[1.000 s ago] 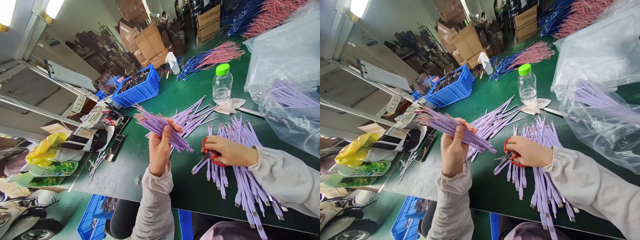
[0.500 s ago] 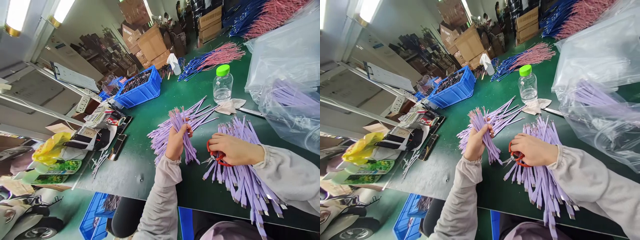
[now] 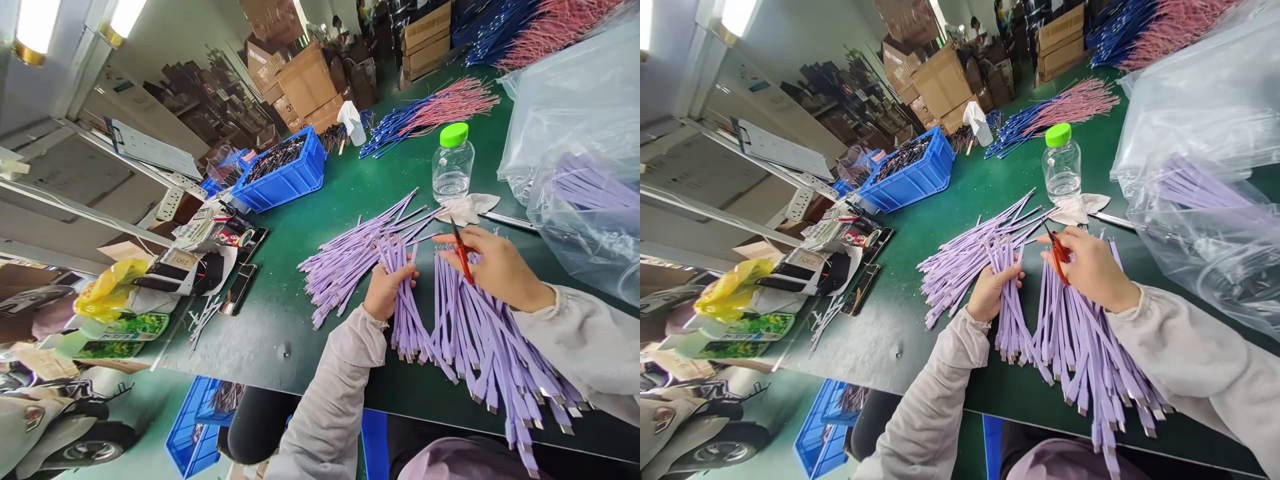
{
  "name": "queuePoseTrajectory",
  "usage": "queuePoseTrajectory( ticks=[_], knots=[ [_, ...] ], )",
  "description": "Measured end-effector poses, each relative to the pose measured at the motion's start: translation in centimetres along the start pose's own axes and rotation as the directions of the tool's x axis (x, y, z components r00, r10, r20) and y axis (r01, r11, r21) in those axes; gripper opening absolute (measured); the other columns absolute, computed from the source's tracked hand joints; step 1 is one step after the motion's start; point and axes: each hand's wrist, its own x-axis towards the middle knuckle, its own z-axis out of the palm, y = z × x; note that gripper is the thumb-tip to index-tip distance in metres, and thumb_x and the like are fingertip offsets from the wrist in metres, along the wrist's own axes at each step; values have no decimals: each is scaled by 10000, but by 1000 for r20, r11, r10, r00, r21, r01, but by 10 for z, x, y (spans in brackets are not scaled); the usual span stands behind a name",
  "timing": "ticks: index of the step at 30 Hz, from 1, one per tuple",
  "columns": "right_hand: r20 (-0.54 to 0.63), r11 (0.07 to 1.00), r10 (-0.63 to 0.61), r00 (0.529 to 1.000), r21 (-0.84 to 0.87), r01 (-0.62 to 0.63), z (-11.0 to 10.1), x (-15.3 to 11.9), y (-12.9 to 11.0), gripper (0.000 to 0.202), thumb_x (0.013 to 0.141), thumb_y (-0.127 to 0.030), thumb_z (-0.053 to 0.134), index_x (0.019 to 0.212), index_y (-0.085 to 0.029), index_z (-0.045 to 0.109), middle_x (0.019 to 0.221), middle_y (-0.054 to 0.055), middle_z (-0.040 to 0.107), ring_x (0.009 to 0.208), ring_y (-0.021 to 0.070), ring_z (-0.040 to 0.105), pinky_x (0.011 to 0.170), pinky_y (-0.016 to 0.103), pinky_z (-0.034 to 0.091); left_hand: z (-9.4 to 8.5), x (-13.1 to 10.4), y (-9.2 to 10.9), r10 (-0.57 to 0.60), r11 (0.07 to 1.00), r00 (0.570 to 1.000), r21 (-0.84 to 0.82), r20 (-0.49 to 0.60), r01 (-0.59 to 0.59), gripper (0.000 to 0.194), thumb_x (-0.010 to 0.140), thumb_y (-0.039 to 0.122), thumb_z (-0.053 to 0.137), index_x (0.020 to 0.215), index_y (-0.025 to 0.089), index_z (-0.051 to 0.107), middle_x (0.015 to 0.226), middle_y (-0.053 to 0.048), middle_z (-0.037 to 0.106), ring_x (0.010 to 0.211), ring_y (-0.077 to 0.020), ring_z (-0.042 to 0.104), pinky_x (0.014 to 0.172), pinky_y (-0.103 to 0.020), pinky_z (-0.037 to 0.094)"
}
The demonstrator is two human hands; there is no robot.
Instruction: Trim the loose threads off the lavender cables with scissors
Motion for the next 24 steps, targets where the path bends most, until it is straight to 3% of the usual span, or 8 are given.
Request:
queuePoseTrajectory(
  ticks=[9,18,24],
  knots=[
    [57,1000,-17,998,25,15,3,0,1,116,813,-235,524,827,-167,617,834,59,550,701,166,545,676,283,436,5,-5,-2,49,993,998,105,-32,-45,364,590,309,800,863,112,662,730,-20,598,632,-107,574,529,-200,466],
    [59,998,17,998,57,-21,1,1,0,251,834,-220,540,1053,-168,652,935,73,596,788,174,579,736,269,446,5,-5,-3,52,991,999,123,7,-53,378,598,331,793,871,110,651,706,-12,580,614,-109,568,507,-203,452],
    [28,999,4,1000,50,-6,1,1,2,215,829,-216,542,998,-176,670,878,62,597,774,179,579,717,271,445,4,-5,-4,63,989,998,131,18,-64,372,611,331,785,880,110,655,717,-18,583,623,-111,571,520,-205,459]
  ],
)
